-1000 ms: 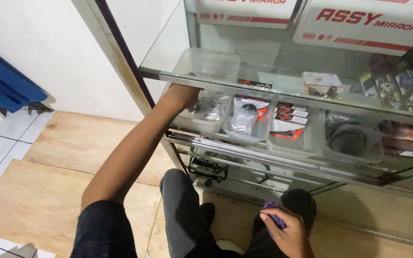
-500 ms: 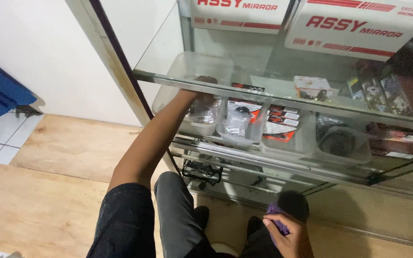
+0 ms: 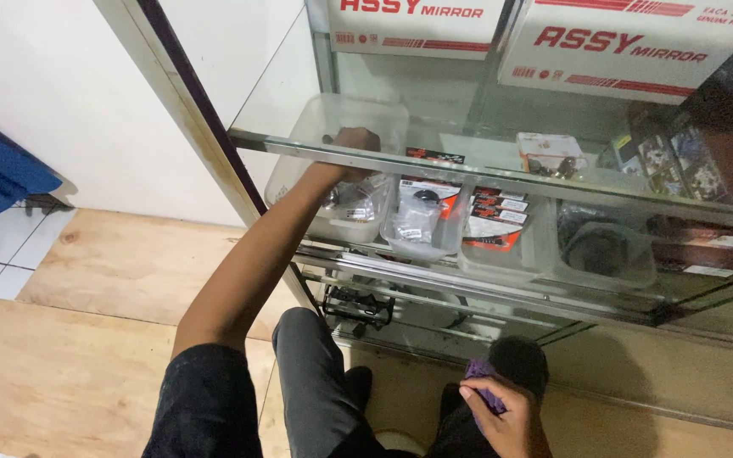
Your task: Cleaning small motorcycle components inside plastic bags using a cloth.
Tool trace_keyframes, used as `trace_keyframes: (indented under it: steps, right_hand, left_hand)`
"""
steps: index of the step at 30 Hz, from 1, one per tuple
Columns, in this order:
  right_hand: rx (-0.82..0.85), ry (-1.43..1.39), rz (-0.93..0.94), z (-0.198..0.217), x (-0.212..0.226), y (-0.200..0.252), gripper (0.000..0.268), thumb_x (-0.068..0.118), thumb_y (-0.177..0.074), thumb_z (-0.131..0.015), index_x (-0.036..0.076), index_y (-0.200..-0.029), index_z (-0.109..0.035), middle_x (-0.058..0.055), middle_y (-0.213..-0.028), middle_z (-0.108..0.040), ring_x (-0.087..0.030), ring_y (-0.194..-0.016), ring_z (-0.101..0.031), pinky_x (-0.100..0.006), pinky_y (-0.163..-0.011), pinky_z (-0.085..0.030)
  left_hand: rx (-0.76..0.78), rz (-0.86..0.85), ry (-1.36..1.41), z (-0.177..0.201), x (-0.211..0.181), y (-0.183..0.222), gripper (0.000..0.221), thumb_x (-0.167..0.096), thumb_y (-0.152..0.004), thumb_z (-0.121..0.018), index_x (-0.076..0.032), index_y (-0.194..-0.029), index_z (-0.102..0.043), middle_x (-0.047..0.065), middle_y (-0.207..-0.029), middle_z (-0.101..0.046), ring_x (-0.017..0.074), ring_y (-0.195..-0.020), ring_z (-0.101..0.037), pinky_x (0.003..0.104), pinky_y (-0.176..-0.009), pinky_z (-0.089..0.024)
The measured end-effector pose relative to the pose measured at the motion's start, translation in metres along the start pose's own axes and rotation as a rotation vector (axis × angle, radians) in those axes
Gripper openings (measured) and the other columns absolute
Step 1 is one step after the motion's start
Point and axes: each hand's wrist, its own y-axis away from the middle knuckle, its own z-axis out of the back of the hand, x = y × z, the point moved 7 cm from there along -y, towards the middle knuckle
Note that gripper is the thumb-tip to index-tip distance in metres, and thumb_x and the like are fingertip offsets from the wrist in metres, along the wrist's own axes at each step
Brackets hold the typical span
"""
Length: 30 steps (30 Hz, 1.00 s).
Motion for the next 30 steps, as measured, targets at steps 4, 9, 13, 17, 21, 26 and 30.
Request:
trace_keyframes:
  steps: [4,9,13,17,21,26,30]
  right_hand:
    - [0.056,0.038,0.051,0.004,0.022,-0.003,0.015,0.018,-0.078,-0.081,0.006,-0.087,-0.085,0.0,-0.081,-0.09,-0.009,-0.069,-0.081,-0.022,-0.071,-0.063]
    - [0.028,-0.006,0.028,0.002,0.015,-0.003,0.016,0.018,-0.078,-0.081,0.005,-0.087,-0.086,-0.001,-0.08,-0.09,-0.01,-0.067,-0.081,-0.022,-0.069,-0.062]
    - [0.014,-0.051,0.025,-0.01,0.007,-0.006,0.015,0.014,-0.077,-0.082,0.004,-0.087,-0.086,-0.002,-0.081,-0.089,-0.01,-0.069,-0.08,-0.022,-0.071,-0.061]
    - [0.122,-0.051,0.047,-0.019,0.029,-0.011,0.025,0.018,-0.084,-0.074,0.01,-0.107,-0.081,-0.001,-0.094,-0.088,-0.012,-0.076,-0.082,-0.024,-0.074,-0.063]
    - [0.109,-0.003,0.114,-0.012,0.076,-0.021,0.04,0.018,-0.085,-0.073,0.012,-0.124,-0.063,-0.005,-0.098,-0.082,-0.014,-0.074,-0.079,-0.027,-0.069,-0.062]
    - [-0.085,0.028,0.342,0.008,0.15,-0.032,0.025,0.014,-0.08,-0.077,0.007,-0.104,-0.071,-0.005,-0.081,-0.08,-0.012,-0.051,-0.063,-0.024,-0.049,-0.051]
    - [-0.073,0.097,0.544,0.008,0.215,-0.035,0.031,0.004,-0.079,-0.076,0.004,-0.11,-0.073,-0.006,-0.107,-0.074,-0.019,-0.078,-0.07,-0.027,-0.071,-0.055]
  left_hand:
    - [-0.169,-0.078,0.121,0.016,0.002,0.022,0.007,-0.009,-0.087,-0.068,-0.011,-0.089,-0.075,0.011,-0.093,-0.075,0.0348,-0.09,-0.071,0.063,-0.087,-0.054]
    - [-0.316,-0.011,0.381,0.032,-0.011,0.09,0.009,-0.009,-0.095,-0.068,-0.009,-0.099,-0.06,0.007,-0.08,-0.069,0.0211,-0.069,-0.066,0.035,-0.062,-0.054]
    - [-0.455,-0.047,0.413,0.014,-0.02,0.143,0.019,-0.01,-0.104,-0.065,0.008,-0.099,-0.061,0.016,-0.07,-0.073,0.0183,-0.049,-0.066,0.025,-0.038,-0.058]
    - [-0.579,0.04,1.079,-0.011,-0.031,0.203,0.018,-0.019,-0.098,-0.064,-0.006,-0.108,-0.07,0.007,-0.085,-0.072,0.0141,-0.065,-0.06,0.026,-0.057,-0.051]
    - [-0.33,0.174,1.894,-0.058,-0.075,0.235,0.021,-0.013,-0.101,-0.061,0.004,-0.115,-0.061,0.015,-0.099,-0.073,0.0245,-0.092,-0.076,0.031,-0.086,-0.058]
    - [-0.173,0.136,2.182,-0.105,-0.112,0.233,0.008,-0.004,-0.103,-0.054,0.001,-0.108,-0.053,0.023,-0.112,-0.07,0.0326,-0.108,-0.072,0.042,-0.103,-0.055]
    - [-0.091,0.135,2.253,-0.104,-0.138,0.246,0.01,-0.008,-0.103,-0.056,0.0,-0.109,-0.052,0.023,-0.115,-0.073,0.0277,-0.107,-0.071,0.037,-0.094,-0.057]
